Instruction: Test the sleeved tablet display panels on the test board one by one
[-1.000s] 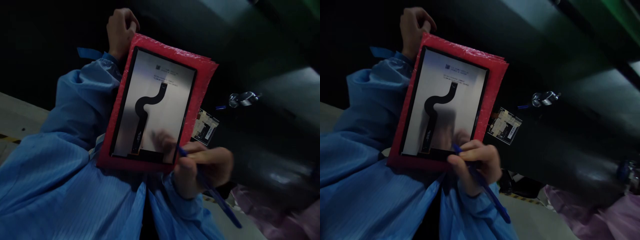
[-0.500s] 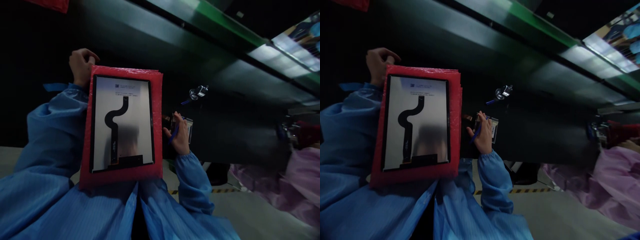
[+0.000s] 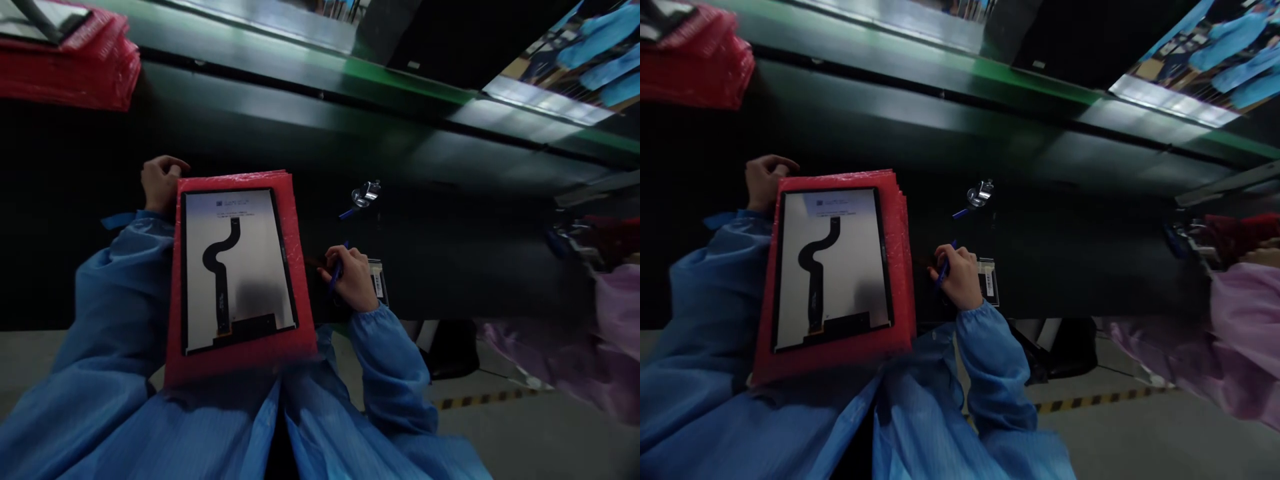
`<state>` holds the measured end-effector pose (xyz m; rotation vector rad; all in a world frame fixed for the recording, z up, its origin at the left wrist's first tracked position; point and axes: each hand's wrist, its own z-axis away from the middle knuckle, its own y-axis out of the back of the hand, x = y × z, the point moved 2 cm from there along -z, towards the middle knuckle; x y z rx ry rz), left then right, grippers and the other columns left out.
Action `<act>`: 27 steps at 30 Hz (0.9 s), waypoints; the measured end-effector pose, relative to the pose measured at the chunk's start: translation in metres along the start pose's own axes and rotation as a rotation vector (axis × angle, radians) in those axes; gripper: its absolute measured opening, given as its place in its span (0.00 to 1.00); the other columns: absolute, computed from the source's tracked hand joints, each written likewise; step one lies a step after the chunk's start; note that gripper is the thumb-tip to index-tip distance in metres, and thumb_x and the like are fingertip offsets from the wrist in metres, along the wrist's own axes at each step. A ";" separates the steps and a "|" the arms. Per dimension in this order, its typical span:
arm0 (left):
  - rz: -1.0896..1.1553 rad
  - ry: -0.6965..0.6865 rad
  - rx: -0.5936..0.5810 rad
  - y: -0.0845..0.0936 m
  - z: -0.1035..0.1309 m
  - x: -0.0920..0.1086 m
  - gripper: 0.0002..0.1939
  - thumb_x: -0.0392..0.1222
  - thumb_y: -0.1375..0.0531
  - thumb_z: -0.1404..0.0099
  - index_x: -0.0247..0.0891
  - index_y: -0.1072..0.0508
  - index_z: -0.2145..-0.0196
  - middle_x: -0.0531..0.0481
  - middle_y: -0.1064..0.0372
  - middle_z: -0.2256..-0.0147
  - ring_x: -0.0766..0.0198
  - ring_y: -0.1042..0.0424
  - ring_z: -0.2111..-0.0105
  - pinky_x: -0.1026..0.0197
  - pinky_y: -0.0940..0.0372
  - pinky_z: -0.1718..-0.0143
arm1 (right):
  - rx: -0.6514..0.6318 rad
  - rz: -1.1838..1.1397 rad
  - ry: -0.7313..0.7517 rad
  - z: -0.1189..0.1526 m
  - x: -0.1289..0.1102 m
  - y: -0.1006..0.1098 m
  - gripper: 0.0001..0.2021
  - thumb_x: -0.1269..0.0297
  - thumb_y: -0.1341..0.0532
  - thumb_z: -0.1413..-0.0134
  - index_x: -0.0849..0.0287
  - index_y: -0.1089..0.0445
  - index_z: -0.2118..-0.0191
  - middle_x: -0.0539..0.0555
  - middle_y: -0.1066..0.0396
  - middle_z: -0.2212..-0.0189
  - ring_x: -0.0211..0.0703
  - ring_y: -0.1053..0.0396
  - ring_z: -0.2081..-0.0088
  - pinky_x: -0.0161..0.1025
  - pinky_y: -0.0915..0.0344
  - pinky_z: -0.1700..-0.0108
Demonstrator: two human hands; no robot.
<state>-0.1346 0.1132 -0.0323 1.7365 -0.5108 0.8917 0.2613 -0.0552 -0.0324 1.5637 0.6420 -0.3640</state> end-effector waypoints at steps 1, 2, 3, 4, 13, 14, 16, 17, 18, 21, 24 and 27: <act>0.030 -0.004 0.004 0.002 -0.001 0.000 0.14 0.30 0.48 0.40 0.31 0.24 0.62 0.53 0.30 0.72 0.69 0.38 0.73 0.63 0.43 0.71 | -0.039 -0.089 -0.016 -0.002 0.000 0.001 0.15 0.64 0.32 0.51 0.57 0.31 0.57 0.51 0.28 0.70 0.49 0.31 0.64 0.46 0.35 0.57; 0.067 -0.007 0.020 0.006 -0.002 0.002 0.14 0.30 0.48 0.41 0.31 0.24 0.62 0.53 0.28 0.69 0.70 0.36 0.71 0.64 0.41 0.69 | -0.073 -0.197 -0.036 -0.002 0.001 0.002 0.16 0.62 0.31 0.51 0.57 0.31 0.56 0.49 0.28 0.71 0.46 0.31 0.68 0.43 0.35 0.61; 0.102 -0.015 0.049 0.011 0.000 0.006 0.15 0.30 0.48 0.41 0.32 0.25 0.61 0.53 0.27 0.66 0.70 0.35 0.69 0.64 0.39 0.67 | -0.097 -0.311 -0.055 -0.001 0.002 0.004 0.18 0.59 0.30 0.50 0.58 0.31 0.54 0.48 0.29 0.72 0.43 0.32 0.71 0.40 0.36 0.64; 0.130 -0.029 0.086 0.019 0.003 0.012 0.15 0.29 0.49 0.41 0.32 0.26 0.59 0.53 0.26 0.63 0.71 0.34 0.67 0.64 0.38 0.64 | -0.104 -0.417 -0.071 0.002 0.002 0.007 0.20 0.56 0.30 0.50 0.58 0.30 0.52 0.47 0.29 0.72 0.40 0.33 0.73 0.38 0.36 0.67; -0.028 -0.427 -0.276 0.057 0.103 0.110 0.09 0.40 0.45 0.38 0.41 0.24 0.66 0.47 0.28 0.65 0.59 0.31 0.66 0.54 0.37 0.62 | -0.037 -0.870 0.000 0.021 -0.015 0.031 0.13 0.53 0.33 0.42 0.59 0.27 0.63 0.50 0.28 0.70 0.38 0.29 0.72 0.36 0.29 0.69; -0.134 -0.494 -0.319 0.051 0.109 0.113 0.09 0.42 0.45 0.36 0.41 0.25 0.65 0.46 0.29 0.64 0.57 0.31 0.64 0.52 0.36 0.59 | -0.048 -0.906 0.010 0.022 -0.019 0.031 0.14 0.52 0.34 0.41 0.59 0.27 0.65 0.52 0.27 0.69 0.38 0.28 0.71 0.37 0.28 0.68; -0.296 -0.613 -0.345 0.040 0.116 0.115 0.11 0.44 0.48 0.33 0.40 0.27 0.63 0.44 0.30 0.61 0.53 0.32 0.59 0.48 0.38 0.51 | -0.063 -0.983 0.013 0.025 -0.026 0.030 0.16 0.49 0.36 0.39 0.59 0.28 0.66 0.53 0.26 0.68 0.39 0.27 0.71 0.38 0.27 0.68; -0.332 -0.646 -0.353 0.036 0.117 0.114 0.13 0.46 0.49 0.31 0.39 0.28 0.63 0.43 0.31 0.60 0.51 0.33 0.56 0.46 0.39 0.48 | -0.065 -1.014 0.016 0.027 -0.030 0.029 0.17 0.49 0.37 0.38 0.59 0.28 0.66 0.53 0.26 0.68 0.39 0.27 0.71 0.37 0.26 0.68; -0.344 -0.658 -0.371 0.032 0.117 0.113 0.15 0.47 0.51 0.30 0.39 0.28 0.63 0.42 0.31 0.60 0.51 0.34 0.55 0.46 0.40 0.46 | -0.062 -1.030 0.023 0.029 -0.035 0.028 0.17 0.49 0.37 0.38 0.59 0.28 0.65 0.53 0.26 0.68 0.39 0.27 0.71 0.37 0.26 0.68; -0.276 -0.611 -0.435 0.029 0.121 0.112 0.21 0.51 0.55 0.28 0.39 0.29 0.68 0.42 0.33 0.61 0.52 0.34 0.55 0.45 0.42 0.44 | -0.075 -0.997 0.055 0.034 -0.049 0.026 0.16 0.50 0.38 0.36 0.59 0.27 0.65 0.51 0.27 0.71 0.38 0.28 0.73 0.36 0.28 0.70; -0.130 -0.460 -0.505 0.033 0.131 0.117 0.27 0.57 0.57 0.28 0.40 0.30 0.75 0.43 0.32 0.65 0.52 0.34 0.58 0.44 0.42 0.45 | -0.135 -0.953 0.093 0.039 -0.065 0.023 0.16 0.50 0.39 0.35 0.58 0.25 0.64 0.51 0.27 0.73 0.37 0.31 0.76 0.35 0.30 0.73; 0.112 -0.238 -0.628 0.042 0.147 0.122 0.32 0.63 0.61 0.29 0.42 0.36 0.79 0.42 0.29 0.69 0.53 0.30 0.64 0.47 0.35 0.54 | -0.173 -0.956 0.122 0.041 -0.079 0.017 0.15 0.51 0.40 0.34 0.57 0.24 0.63 0.51 0.26 0.73 0.35 0.33 0.78 0.33 0.35 0.76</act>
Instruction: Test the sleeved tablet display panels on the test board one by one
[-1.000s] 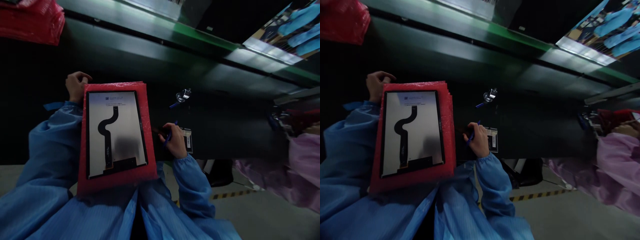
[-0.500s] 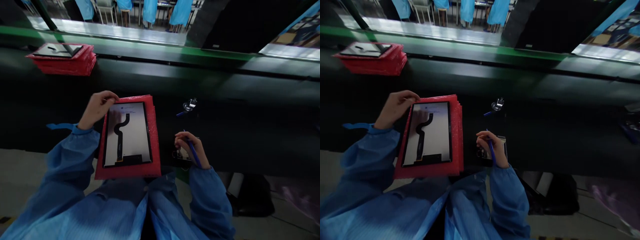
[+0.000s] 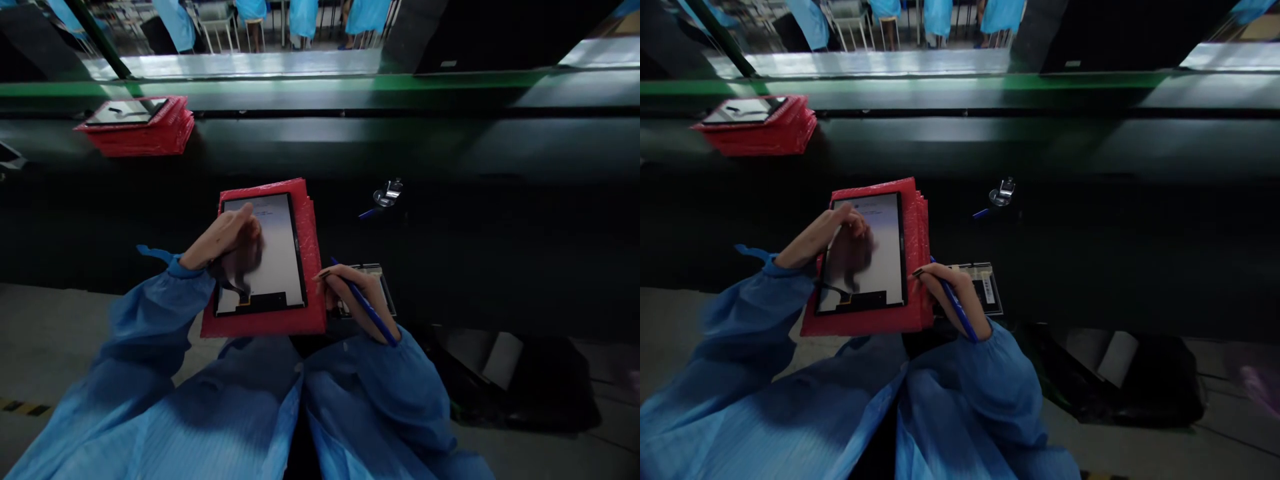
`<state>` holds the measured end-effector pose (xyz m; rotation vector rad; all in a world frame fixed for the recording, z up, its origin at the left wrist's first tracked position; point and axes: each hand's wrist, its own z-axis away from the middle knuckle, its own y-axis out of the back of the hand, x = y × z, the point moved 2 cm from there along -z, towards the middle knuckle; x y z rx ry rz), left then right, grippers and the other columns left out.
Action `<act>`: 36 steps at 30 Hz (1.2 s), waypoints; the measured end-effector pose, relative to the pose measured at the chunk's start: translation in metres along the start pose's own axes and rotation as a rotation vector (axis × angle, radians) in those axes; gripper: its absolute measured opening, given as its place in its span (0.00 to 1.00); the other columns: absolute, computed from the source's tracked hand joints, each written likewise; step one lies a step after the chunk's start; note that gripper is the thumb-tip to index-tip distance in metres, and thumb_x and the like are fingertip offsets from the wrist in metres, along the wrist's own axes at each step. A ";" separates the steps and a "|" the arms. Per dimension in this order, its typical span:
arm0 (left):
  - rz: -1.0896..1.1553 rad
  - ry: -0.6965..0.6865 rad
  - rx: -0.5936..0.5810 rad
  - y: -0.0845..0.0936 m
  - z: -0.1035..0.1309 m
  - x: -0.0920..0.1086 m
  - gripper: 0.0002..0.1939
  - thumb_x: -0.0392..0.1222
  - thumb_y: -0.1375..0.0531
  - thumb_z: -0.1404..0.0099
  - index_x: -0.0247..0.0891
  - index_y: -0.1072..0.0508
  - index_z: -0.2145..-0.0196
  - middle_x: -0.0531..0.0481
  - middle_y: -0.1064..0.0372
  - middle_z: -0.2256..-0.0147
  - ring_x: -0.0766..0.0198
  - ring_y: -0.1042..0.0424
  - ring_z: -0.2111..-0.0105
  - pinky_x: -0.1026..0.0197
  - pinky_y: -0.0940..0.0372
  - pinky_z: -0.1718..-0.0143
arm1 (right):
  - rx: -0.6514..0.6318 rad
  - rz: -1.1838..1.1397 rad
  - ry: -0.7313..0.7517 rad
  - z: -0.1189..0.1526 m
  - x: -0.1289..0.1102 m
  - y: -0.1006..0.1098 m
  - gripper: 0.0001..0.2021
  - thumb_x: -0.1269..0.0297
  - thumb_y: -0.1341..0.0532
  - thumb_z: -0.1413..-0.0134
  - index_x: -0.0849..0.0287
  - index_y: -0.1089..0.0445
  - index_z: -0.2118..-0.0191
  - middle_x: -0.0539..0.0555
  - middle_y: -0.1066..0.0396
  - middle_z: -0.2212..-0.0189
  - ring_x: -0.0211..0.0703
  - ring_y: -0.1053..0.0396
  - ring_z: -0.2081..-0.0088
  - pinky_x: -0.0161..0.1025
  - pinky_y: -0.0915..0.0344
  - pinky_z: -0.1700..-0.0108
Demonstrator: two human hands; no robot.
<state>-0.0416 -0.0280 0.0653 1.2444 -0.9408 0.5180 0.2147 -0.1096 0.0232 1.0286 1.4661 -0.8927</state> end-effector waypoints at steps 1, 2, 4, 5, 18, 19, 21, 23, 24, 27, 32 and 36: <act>0.169 0.066 -0.031 -0.001 0.006 0.003 0.31 0.65 0.61 0.30 0.42 0.36 0.78 0.43 0.28 0.70 0.54 0.29 0.66 0.49 0.33 0.58 | -0.009 -0.008 0.004 0.000 0.000 -0.005 0.15 0.52 0.41 0.33 0.57 0.24 0.62 0.51 0.26 0.72 0.34 0.34 0.79 0.33 0.36 0.77; 0.362 0.140 -0.058 -0.002 0.012 0.007 0.30 0.66 0.59 0.30 0.42 0.35 0.76 0.44 0.29 0.71 0.55 0.29 0.68 0.51 0.33 0.63 | -0.016 -0.017 0.005 0.000 0.000 -0.009 0.15 0.53 0.41 0.33 0.57 0.24 0.63 0.51 0.26 0.72 0.34 0.35 0.79 0.32 0.37 0.76; 0.701 0.257 -0.114 -0.005 0.024 0.016 0.25 0.65 0.51 0.33 0.43 0.31 0.69 0.48 0.32 0.77 0.60 0.32 0.77 0.57 0.36 0.74 | -0.008 -0.042 0.008 0.000 0.000 -0.016 0.15 0.54 0.41 0.33 0.59 0.24 0.62 0.51 0.25 0.72 0.33 0.36 0.79 0.32 0.38 0.76; 0.800 0.273 -0.151 -0.007 0.029 0.022 0.22 0.64 0.48 0.34 0.43 0.29 0.65 0.51 0.36 0.80 0.63 0.38 0.82 0.60 0.41 0.79 | 0.003 -0.050 0.007 0.000 0.000 -0.018 0.15 0.53 0.42 0.33 0.59 0.24 0.62 0.51 0.26 0.72 0.33 0.36 0.79 0.32 0.38 0.75; 0.476 0.043 -0.121 -0.050 0.065 0.068 0.06 0.42 0.36 0.35 0.39 0.28 0.66 0.55 0.32 0.80 0.72 0.38 0.83 0.68 0.46 0.82 | 0.099 0.098 0.049 0.008 0.004 -0.018 0.09 0.63 0.44 0.34 0.58 0.29 0.63 0.48 0.31 0.74 0.35 0.35 0.72 0.33 0.40 0.67; 0.367 0.013 -0.067 -0.053 0.063 0.068 0.04 0.40 0.37 0.35 0.38 0.28 0.66 0.55 0.31 0.78 0.72 0.36 0.82 0.68 0.44 0.81 | 0.091 0.102 0.053 0.008 0.003 -0.018 0.08 0.63 0.44 0.35 0.58 0.30 0.64 0.48 0.31 0.73 0.35 0.35 0.72 0.33 0.40 0.66; 0.198 -0.050 0.035 -0.061 0.058 0.069 0.03 0.37 0.37 0.35 0.37 0.29 0.67 0.56 0.31 0.79 0.71 0.34 0.81 0.68 0.41 0.79 | 0.060 0.094 0.047 0.008 0.001 -0.018 0.08 0.63 0.44 0.35 0.58 0.31 0.64 0.48 0.30 0.73 0.35 0.34 0.71 0.32 0.40 0.66; 0.105 -0.087 0.082 -0.068 0.055 0.067 0.03 0.36 0.38 0.36 0.37 0.30 0.67 0.58 0.32 0.79 0.72 0.33 0.80 0.69 0.39 0.77 | 0.044 0.089 0.036 0.008 -0.001 -0.018 0.07 0.63 0.44 0.36 0.58 0.31 0.65 0.47 0.31 0.74 0.35 0.35 0.72 0.32 0.40 0.67; 0.077 -0.097 0.086 -0.071 0.054 0.065 0.02 0.36 0.39 0.35 0.38 0.30 0.67 0.58 0.31 0.79 0.72 0.32 0.80 0.69 0.39 0.76 | 0.045 0.089 0.032 0.008 -0.001 -0.018 0.07 0.63 0.43 0.36 0.58 0.31 0.65 0.47 0.32 0.75 0.35 0.35 0.72 0.32 0.40 0.67; 0.008 -0.120 0.085 -0.078 0.053 0.060 0.03 0.39 0.39 0.34 0.38 0.29 0.65 0.57 0.29 0.76 0.72 0.31 0.78 0.69 0.39 0.75 | 0.064 0.094 0.031 0.009 -0.003 -0.018 0.07 0.63 0.43 0.37 0.58 0.31 0.66 0.47 0.32 0.75 0.35 0.36 0.73 0.33 0.40 0.68; -0.056 -0.104 0.123 -0.079 0.056 0.057 0.04 0.40 0.39 0.33 0.38 0.30 0.65 0.56 0.27 0.75 0.69 0.27 0.74 0.68 0.36 0.72 | 0.080 0.127 0.052 0.010 -0.001 -0.018 0.07 0.66 0.43 0.37 0.58 0.31 0.66 0.46 0.33 0.76 0.34 0.37 0.74 0.33 0.39 0.67; -0.110 -0.101 0.115 -0.078 0.058 0.058 0.03 0.39 0.38 0.34 0.39 0.30 0.66 0.56 0.28 0.75 0.69 0.27 0.73 0.68 0.36 0.71 | 0.093 0.153 0.057 0.010 -0.001 -0.018 0.07 0.64 0.42 0.36 0.58 0.30 0.65 0.46 0.32 0.75 0.34 0.36 0.73 0.33 0.40 0.68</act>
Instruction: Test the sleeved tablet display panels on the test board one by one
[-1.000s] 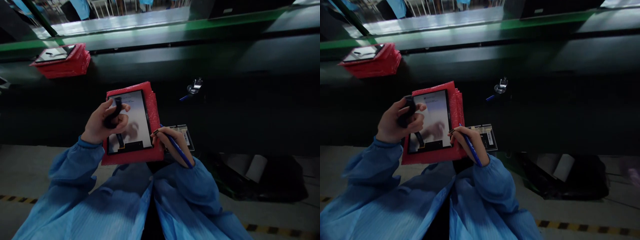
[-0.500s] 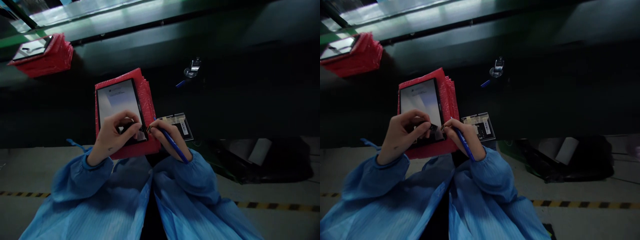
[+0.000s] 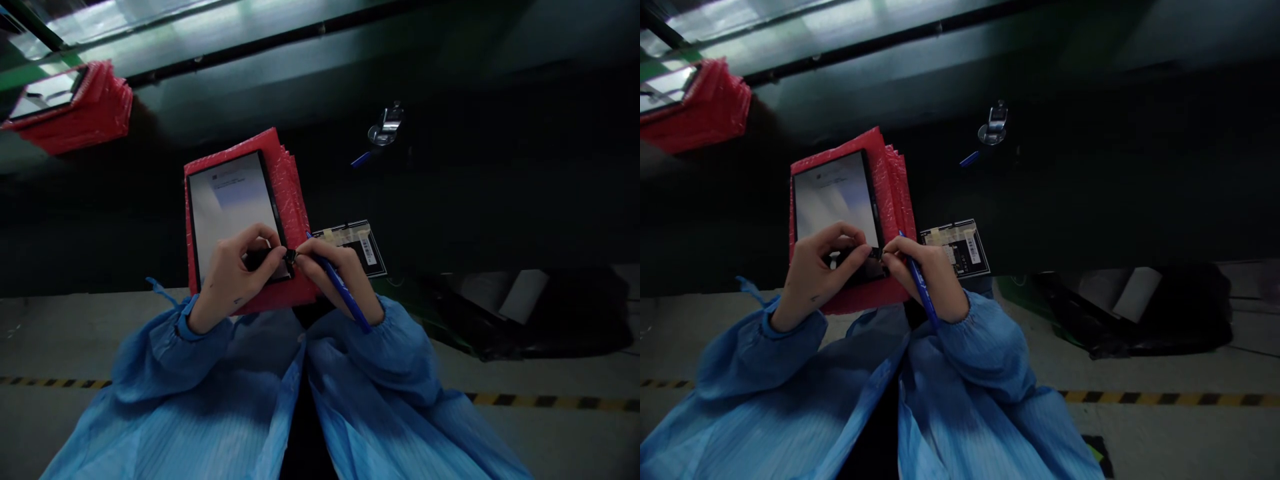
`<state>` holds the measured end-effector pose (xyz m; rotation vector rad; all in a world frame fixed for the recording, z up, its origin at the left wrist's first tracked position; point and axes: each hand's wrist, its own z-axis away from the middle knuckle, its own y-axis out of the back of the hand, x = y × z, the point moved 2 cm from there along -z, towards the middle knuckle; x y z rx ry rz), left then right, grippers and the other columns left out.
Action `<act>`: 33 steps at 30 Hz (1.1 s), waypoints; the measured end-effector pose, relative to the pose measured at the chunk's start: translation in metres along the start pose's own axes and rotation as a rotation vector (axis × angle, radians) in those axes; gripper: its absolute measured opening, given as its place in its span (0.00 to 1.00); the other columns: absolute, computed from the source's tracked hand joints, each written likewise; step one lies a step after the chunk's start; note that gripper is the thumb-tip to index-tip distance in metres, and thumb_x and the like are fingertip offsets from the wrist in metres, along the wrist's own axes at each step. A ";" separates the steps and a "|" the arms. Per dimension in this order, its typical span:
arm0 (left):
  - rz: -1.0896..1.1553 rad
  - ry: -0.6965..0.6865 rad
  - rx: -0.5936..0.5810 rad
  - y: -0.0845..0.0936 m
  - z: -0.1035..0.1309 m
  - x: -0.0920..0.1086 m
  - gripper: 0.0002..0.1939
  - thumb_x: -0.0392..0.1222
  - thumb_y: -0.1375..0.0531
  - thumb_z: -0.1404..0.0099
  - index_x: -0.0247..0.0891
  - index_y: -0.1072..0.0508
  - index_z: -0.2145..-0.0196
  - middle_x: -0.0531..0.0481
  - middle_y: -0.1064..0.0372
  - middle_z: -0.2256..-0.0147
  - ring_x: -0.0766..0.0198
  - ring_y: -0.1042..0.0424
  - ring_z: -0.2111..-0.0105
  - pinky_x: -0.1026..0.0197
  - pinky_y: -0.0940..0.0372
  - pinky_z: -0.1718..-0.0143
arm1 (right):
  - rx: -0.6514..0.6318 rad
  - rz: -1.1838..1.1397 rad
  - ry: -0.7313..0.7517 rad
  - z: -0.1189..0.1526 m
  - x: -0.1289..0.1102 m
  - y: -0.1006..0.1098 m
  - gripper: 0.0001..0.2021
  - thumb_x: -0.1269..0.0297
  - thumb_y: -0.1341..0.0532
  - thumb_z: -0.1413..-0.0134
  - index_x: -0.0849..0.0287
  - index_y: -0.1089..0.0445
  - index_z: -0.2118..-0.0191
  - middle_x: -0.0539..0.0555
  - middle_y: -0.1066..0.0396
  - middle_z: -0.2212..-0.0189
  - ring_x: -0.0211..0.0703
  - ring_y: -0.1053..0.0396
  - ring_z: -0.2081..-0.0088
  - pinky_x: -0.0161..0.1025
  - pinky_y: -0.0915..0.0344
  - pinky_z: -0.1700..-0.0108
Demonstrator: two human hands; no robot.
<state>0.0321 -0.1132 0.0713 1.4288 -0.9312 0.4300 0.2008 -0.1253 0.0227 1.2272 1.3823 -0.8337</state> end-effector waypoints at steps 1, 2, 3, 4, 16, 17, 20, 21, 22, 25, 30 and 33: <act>-0.007 -0.002 0.002 0.001 0.000 0.000 0.03 0.39 0.38 0.34 0.39 0.30 0.66 0.56 0.28 0.74 0.69 0.27 0.73 0.68 0.36 0.71 | -0.001 0.006 -0.006 0.000 0.000 0.000 0.07 0.65 0.42 0.36 0.58 0.30 0.65 0.46 0.32 0.75 0.34 0.36 0.73 0.33 0.40 0.68; -0.012 -0.003 0.004 0.001 0.001 0.000 0.03 0.39 0.39 0.35 0.39 0.30 0.66 0.57 0.28 0.74 0.69 0.27 0.73 0.68 0.36 0.71 | -0.004 0.014 -0.014 0.001 -0.001 0.000 0.07 0.65 0.42 0.36 0.58 0.30 0.65 0.46 0.32 0.75 0.34 0.35 0.73 0.33 0.40 0.68; -0.014 -0.004 0.009 0.002 0.001 0.000 0.03 0.39 0.39 0.35 0.39 0.29 0.66 0.57 0.28 0.74 0.69 0.27 0.73 0.68 0.36 0.71 | -0.004 0.023 -0.022 0.001 -0.001 0.000 0.07 0.65 0.42 0.36 0.58 0.30 0.65 0.47 0.31 0.75 0.34 0.35 0.73 0.33 0.40 0.68; -0.017 -0.004 0.011 0.002 0.001 0.000 0.03 0.39 0.39 0.35 0.40 0.29 0.67 0.57 0.28 0.74 0.69 0.27 0.73 0.68 0.36 0.71 | -0.002 0.031 -0.025 0.001 -0.002 -0.001 0.06 0.66 0.42 0.36 0.58 0.30 0.65 0.47 0.31 0.75 0.35 0.35 0.73 0.33 0.40 0.68; -0.133 -0.028 -0.051 0.004 0.001 0.001 0.08 0.41 0.40 0.34 0.39 0.23 0.69 0.56 0.26 0.75 0.70 0.31 0.77 0.68 0.38 0.74 | -0.016 0.140 0.031 0.003 -0.001 -0.003 0.07 0.65 0.42 0.34 0.57 0.29 0.64 0.48 0.28 0.73 0.35 0.33 0.72 0.33 0.40 0.67; -0.134 -0.035 -0.054 0.004 0.001 0.002 0.08 0.41 0.40 0.34 0.39 0.23 0.69 0.56 0.26 0.75 0.70 0.31 0.77 0.68 0.37 0.73 | -0.021 0.148 0.035 0.003 0.000 -0.004 0.07 0.65 0.43 0.34 0.57 0.29 0.64 0.48 0.28 0.73 0.36 0.32 0.72 0.33 0.40 0.67; -0.083 -0.050 -0.095 0.004 0.001 0.002 0.08 0.41 0.40 0.34 0.39 0.22 0.69 0.55 0.25 0.74 0.69 0.30 0.76 0.68 0.36 0.73 | -0.038 0.154 0.033 0.003 0.002 -0.004 0.07 0.64 0.43 0.34 0.57 0.28 0.63 0.48 0.28 0.72 0.36 0.32 0.72 0.34 0.41 0.67; -0.060 -0.045 -0.108 0.003 0.001 0.002 0.08 0.41 0.40 0.34 0.39 0.22 0.69 0.55 0.24 0.74 0.68 0.29 0.75 0.68 0.36 0.72 | -0.041 0.145 0.027 0.003 0.002 -0.003 0.07 0.64 0.43 0.34 0.57 0.28 0.63 0.48 0.28 0.72 0.36 0.33 0.72 0.34 0.40 0.67; -0.040 -0.037 -0.114 0.003 0.001 0.002 0.08 0.42 0.40 0.34 0.40 0.22 0.69 0.55 0.24 0.74 0.67 0.28 0.75 0.67 0.35 0.72 | -0.044 0.130 0.018 0.003 0.002 -0.003 0.07 0.64 0.42 0.34 0.57 0.28 0.63 0.48 0.29 0.72 0.36 0.33 0.72 0.34 0.40 0.67; -0.025 -0.010 -0.078 0.004 0.001 0.000 0.08 0.43 0.39 0.34 0.40 0.22 0.68 0.54 0.24 0.73 0.66 0.27 0.74 0.66 0.33 0.72 | -0.050 0.076 -0.023 0.002 -0.001 -0.002 0.07 0.64 0.43 0.35 0.57 0.29 0.64 0.48 0.30 0.73 0.36 0.33 0.72 0.34 0.39 0.67; -0.033 -0.014 -0.059 0.004 0.002 -0.001 0.08 0.43 0.39 0.34 0.40 0.22 0.69 0.54 0.24 0.73 0.67 0.28 0.74 0.67 0.34 0.72 | -0.042 0.007 -0.057 0.001 -0.005 0.000 0.07 0.65 0.43 0.36 0.57 0.30 0.66 0.47 0.32 0.75 0.36 0.35 0.73 0.33 0.39 0.67; -0.038 -0.032 -0.061 0.004 0.002 -0.001 0.07 0.41 0.39 0.34 0.40 0.22 0.68 0.55 0.24 0.73 0.68 0.28 0.74 0.68 0.34 0.71 | -0.048 0.001 -0.046 0.001 -0.005 0.000 0.07 0.65 0.43 0.37 0.57 0.30 0.66 0.46 0.34 0.76 0.35 0.36 0.74 0.33 0.39 0.67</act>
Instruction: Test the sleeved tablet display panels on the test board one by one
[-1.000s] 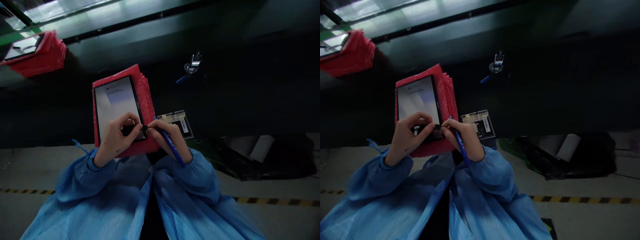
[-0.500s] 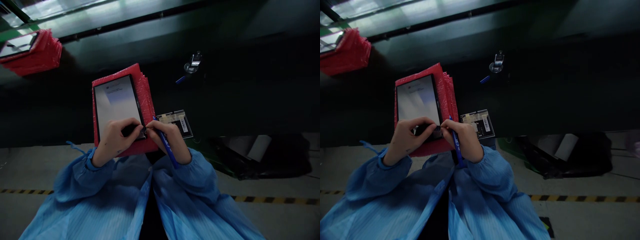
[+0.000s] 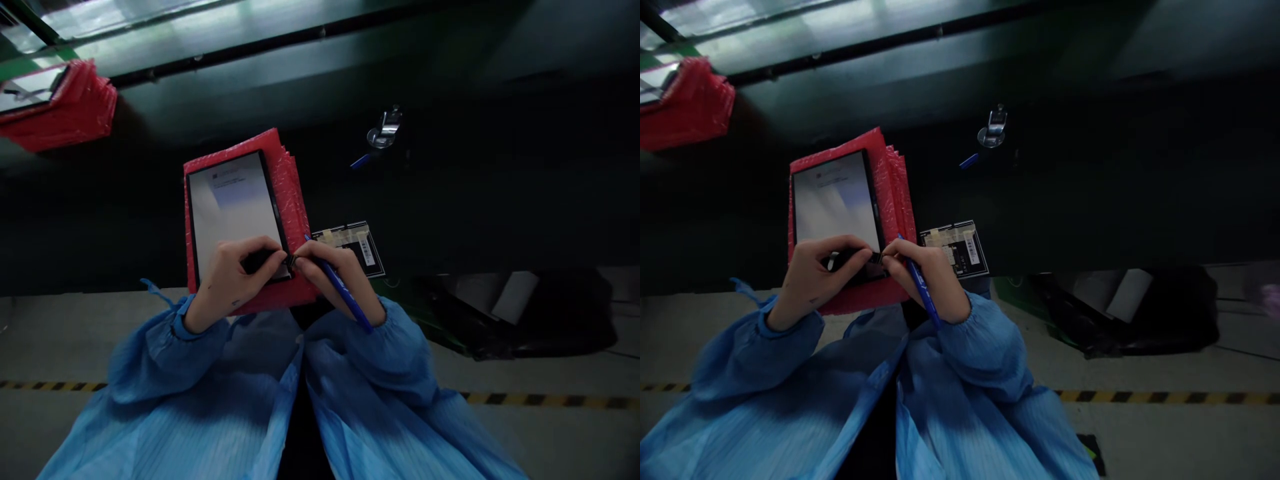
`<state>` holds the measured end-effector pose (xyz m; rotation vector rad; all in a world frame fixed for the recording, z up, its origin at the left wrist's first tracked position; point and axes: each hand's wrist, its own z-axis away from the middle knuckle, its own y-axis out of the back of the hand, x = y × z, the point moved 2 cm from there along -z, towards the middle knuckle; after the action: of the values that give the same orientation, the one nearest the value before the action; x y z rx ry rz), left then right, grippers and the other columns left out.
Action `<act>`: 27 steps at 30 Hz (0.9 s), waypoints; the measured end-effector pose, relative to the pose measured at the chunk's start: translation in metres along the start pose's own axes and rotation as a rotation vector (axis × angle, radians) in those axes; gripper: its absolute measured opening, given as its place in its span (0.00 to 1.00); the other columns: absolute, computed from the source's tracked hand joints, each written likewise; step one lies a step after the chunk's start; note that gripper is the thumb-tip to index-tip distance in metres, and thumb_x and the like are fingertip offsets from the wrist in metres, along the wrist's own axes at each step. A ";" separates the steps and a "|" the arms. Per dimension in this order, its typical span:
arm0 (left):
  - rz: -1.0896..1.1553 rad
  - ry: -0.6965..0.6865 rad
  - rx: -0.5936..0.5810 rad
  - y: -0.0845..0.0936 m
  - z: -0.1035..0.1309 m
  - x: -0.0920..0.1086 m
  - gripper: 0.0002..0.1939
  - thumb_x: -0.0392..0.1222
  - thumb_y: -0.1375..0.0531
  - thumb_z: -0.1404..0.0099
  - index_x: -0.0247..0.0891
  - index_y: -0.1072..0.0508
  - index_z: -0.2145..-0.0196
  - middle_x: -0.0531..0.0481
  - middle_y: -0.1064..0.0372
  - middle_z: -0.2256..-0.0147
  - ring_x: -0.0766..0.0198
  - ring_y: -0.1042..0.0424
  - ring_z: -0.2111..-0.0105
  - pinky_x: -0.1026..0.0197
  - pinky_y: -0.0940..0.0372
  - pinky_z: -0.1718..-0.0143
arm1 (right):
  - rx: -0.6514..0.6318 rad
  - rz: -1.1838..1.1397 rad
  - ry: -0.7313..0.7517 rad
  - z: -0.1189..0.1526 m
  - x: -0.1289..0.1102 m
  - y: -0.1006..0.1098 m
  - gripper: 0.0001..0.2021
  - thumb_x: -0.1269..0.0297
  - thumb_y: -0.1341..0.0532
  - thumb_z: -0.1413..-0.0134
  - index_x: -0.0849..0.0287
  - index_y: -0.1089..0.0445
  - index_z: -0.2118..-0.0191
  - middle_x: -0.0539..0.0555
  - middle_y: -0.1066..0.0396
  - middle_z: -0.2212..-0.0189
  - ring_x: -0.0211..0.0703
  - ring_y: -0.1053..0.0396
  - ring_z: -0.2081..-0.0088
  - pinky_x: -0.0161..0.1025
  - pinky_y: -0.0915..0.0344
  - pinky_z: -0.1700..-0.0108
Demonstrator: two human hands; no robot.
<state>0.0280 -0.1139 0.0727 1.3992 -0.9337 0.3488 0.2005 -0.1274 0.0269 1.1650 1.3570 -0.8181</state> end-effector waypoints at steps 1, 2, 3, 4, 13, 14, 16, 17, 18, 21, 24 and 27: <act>-0.006 -0.007 0.001 0.000 0.000 0.000 0.07 0.41 0.39 0.34 0.40 0.22 0.68 0.55 0.24 0.73 0.68 0.28 0.74 0.68 0.34 0.71 | -0.002 0.002 0.005 0.000 0.000 0.000 0.07 0.65 0.43 0.37 0.57 0.30 0.66 0.46 0.34 0.77 0.35 0.36 0.74 0.34 0.39 0.68; -0.011 -0.014 0.003 0.000 0.000 0.000 0.07 0.41 0.39 0.34 0.40 0.22 0.68 0.55 0.24 0.73 0.68 0.28 0.74 0.68 0.34 0.71 | -0.003 0.004 0.010 0.000 0.001 0.000 0.07 0.64 0.43 0.37 0.57 0.30 0.66 0.46 0.34 0.77 0.35 0.37 0.75 0.34 0.39 0.68; -0.016 -0.020 0.006 -0.001 0.000 0.000 0.07 0.41 0.39 0.34 0.39 0.22 0.68 0.55 0.24 0.73 0.68 0.28 0.75 0.68 0.35 0.71 | -0.003 0.007 0.013 0.000 0.001 0.000 0.07 0.64 0.43 0.36 0.57 0.30 0.66 0.46 0.34 0.77 0.35 0.37 0.75 0.34 0.39 0.68; -0.020 -0.022 0.009 -0.001 0.001 -0.001 0.07 0.41 0.39 0.34 0.39 0.22 0.68 0.55 0.24 0.73 0.68 0.29 0.74 0.68 0.35 0.71 | -0.001 0.012 0.015 0.000 0.002 0.000 0.08 0.63 0.43 0.36 0.57 0.30 0.66 0.47 0.34 0.77 0.36 0.37 0.75 0.34 0.39 0.68; -0.085 -0.062 0.024 -0.002 0.002 -0.002 0.07 0.40 0.39 0.34 0.39 0.22 0.68 0.56 0.25 0.74 0.71 0.33 0.78 0.69 0.38 0.74 | 0.000 0.024 0.031 0.000 0.001 0.000 0.07 0.64 0.42 0.36 0.58 0.30 0.66 0.46 0.33 0.76 0.34 0.37 0.75 0.32 0.40 0.69; -0.089 -0.069 0.015 -0.002 0.001 -0.002 0.06 0.40 0.39 0.34 0.39 0.22 0.68 0.56 0.26 0.75 0.71 0.34 0.78 0.69 0.39 0.74 | -0.005 0.034 0.024 0.000 0.001 0.000 0.07 0.65 0.42 0.36 0.58 0.30 0.66 0.47 0.33 0.76 0.34 0.36 0.75 0.32 0.40 0.69; -0.081 -0.067 -0.006 -0.003 0.001 -0.002 0.06 0.40 0.39 0.34 0.40 0.22 0.68 0.57 0.26 0.75 0.71 0.36 0.79 0.69 0.40 0.75 | -0.011 0.050 0.014 0.000 0.001 -0.001 0.07 0.65 0.42 0.36 0.57 0.30 0.66 0.47 0.32 0.76 0.35 0.36 0.74 0.33 0.40 0.68; -0.075 -0.061 -0.013 -0.003 0.000 -0.003 0.06 0.41 0.39 0.34 0.40 0.22 0.68 0.57 0.26 0.75 0.72 0.36 0.79 0.69 0.40 0.76 | -0.012 0.054 0.011 0.000 0.001 -0.001 0.07 0.65 0.42 0.36 0.57 0.30 0.66 0.48 0.32 0.76 0.35 0.36 0.74 0.33 0.39 0.68; -0.069 -0.055 -0.017 -0.003 0.000 -0.003 0.07 0.41 0.39 0.34 0.40 0.22 0.67 0.57 0.26 0.75 0.71 0.36 0.79 0.69 0.40 0.76 | -0.015 0.057 0.009 -0.001 0.001 -0.001 0.07 0.65 0.43 0.35 0.57 0.30 0.65 0.48 0.32 0.75 0.35 0.35 0.74 0.33 0.39 0.68; -0.063 -0.050 -0.013 -0.003 -0.002 -0.002 0.07 0.41 0.39 0.34 0.39 0.22 0.68 0.56 0.26 0.74 0.71 0.35 0.78 0.69 0.40 0.75 | -0.025 0.063 0.010 -0.001 0.002 0.000 0.07 0.65 0.43 0.35 0.58 0.30 0.65 0.48 0.31 0.75 0.35 0.35 0.73 0.33 0.40 0.68; -0.056 -0.048 -0.034 -0.001 -0.002 -0.001 0.07 0.40 0.39 0.34 0.39 0.22 0.68 0.57 0.26 0.76 0.72 0.36 0.79 0.69 0.41 0.75 | -0.052 0.049 0.031 -0.001 0.004 0.002 0.08 0.63 0.42 0.35 0.59 0.29 0.64 0.48 0.30 0.74 0.34 0.36 0.74 0.32 0.41 0.69; -0.047 -0.046 -0.066 -0.001 -0.001 -0.002 0.07 0.40 0.39 0.34 0.39 0.22 0.68 0.57 0.26 0.75 0.71 0.35 0.79 0.69 0.41 0.75 | -0.088 0.050 0.045 -0.002 0.006 0.003 0.09 0.61 0.42 0.35 0.60 0.28 0.63 0.48 0.29 0.73 0.34 0.36 0.74 0.31 0.41 0.69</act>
<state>0.0279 -0.1125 0.0712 1.3714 -0.9401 0.2491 0.2035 -0.1234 0.0216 1.1496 1.3813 -0.6930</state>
